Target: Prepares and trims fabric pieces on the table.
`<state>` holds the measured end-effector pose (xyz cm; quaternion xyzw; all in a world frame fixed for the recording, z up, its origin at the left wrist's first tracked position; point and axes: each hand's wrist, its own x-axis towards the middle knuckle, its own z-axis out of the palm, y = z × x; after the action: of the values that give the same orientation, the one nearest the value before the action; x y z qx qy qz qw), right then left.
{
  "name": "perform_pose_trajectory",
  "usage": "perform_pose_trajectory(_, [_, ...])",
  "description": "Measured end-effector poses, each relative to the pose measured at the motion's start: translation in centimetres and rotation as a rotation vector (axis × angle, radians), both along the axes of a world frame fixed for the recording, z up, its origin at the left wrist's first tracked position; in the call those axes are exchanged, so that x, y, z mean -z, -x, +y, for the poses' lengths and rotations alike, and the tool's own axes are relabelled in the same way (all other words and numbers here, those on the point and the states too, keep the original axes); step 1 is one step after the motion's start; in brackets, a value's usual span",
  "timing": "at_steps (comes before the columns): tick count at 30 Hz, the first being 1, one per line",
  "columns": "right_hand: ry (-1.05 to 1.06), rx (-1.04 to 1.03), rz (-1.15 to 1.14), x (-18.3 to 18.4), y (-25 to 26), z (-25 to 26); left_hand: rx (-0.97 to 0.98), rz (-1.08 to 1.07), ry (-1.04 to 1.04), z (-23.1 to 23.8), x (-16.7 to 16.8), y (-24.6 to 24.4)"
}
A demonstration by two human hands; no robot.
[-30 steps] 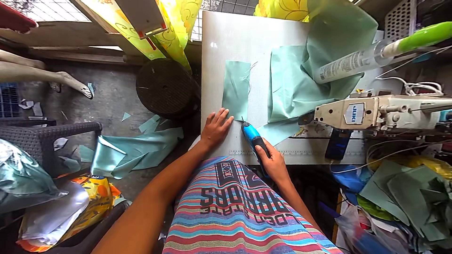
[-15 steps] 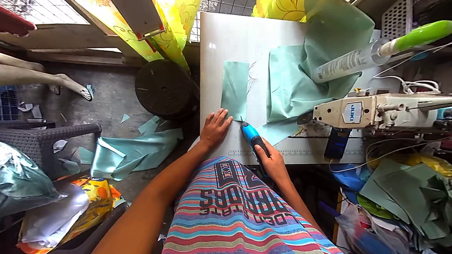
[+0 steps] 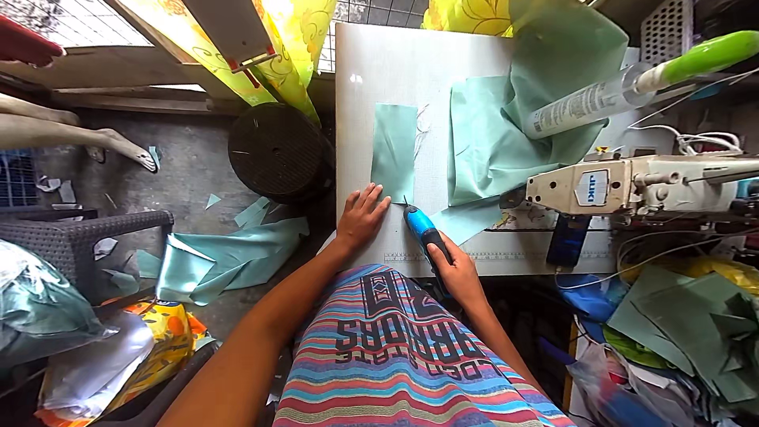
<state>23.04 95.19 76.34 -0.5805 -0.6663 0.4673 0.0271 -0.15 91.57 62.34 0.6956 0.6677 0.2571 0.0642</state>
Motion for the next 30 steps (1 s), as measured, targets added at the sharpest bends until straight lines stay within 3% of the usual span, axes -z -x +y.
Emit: perform_pose_trajectory(30, [-0.007,0.01,0.004,0.0,0.25,-0.23,0.002,-0.016,0.003,-0.02,0.01,0.04])
